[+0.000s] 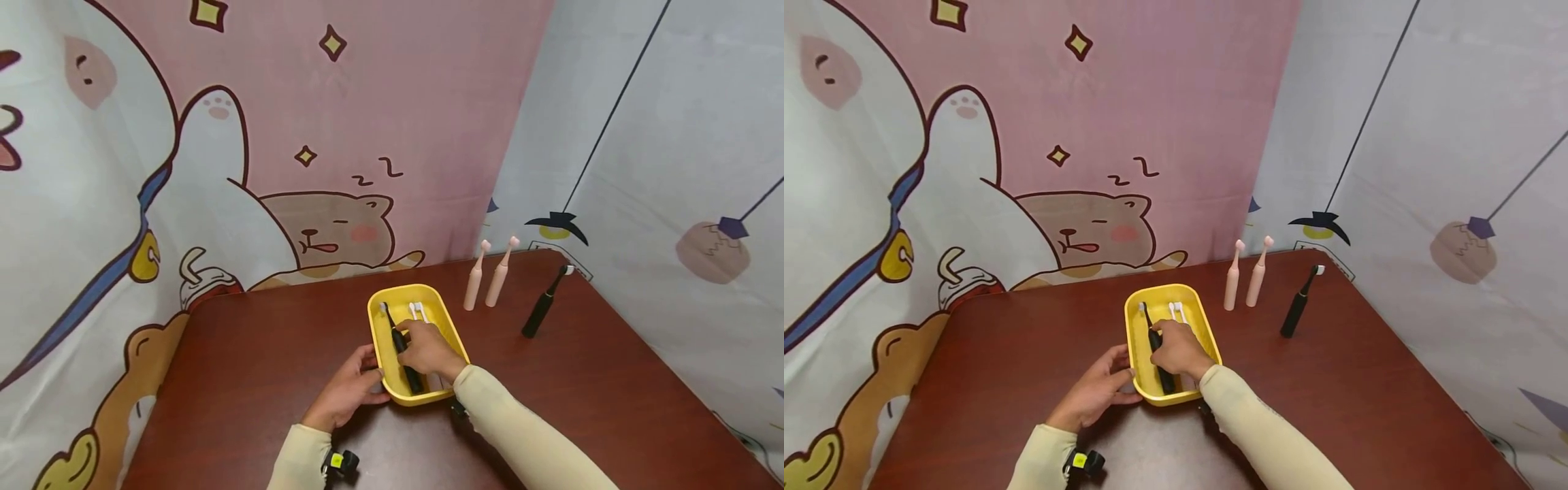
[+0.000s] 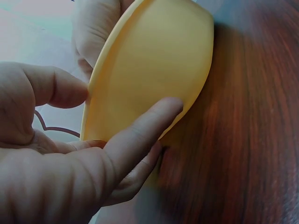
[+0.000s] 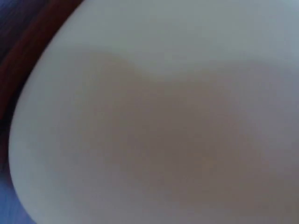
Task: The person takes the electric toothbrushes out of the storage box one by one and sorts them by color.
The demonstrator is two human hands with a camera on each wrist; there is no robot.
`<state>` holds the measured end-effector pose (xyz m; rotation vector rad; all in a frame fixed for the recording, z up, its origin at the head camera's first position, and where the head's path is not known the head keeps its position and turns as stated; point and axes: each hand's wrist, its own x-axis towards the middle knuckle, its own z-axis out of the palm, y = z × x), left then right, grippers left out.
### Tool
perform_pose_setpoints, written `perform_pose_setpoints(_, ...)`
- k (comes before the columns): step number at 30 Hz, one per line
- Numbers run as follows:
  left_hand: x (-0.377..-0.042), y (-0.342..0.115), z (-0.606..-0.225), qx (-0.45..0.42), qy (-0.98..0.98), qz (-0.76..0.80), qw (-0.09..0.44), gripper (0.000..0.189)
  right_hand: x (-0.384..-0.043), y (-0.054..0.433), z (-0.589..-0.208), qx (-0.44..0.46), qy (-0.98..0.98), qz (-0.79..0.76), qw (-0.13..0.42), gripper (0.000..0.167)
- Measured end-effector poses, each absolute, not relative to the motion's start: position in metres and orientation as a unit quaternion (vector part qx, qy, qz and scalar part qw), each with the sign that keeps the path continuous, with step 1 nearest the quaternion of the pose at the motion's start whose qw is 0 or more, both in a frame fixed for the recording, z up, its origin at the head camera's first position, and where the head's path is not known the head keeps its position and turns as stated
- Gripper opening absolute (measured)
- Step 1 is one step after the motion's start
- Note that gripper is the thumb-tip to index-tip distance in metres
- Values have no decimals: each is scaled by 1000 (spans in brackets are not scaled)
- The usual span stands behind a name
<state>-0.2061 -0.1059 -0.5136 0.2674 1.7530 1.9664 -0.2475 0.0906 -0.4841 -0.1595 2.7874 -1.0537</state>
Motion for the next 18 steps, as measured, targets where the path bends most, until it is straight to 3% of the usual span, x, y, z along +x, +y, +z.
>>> perform_pose_setpoints(18,-206,-103,-517,86,648,717,242,61,-239,151,-448,-52,856,-505,-94,66)
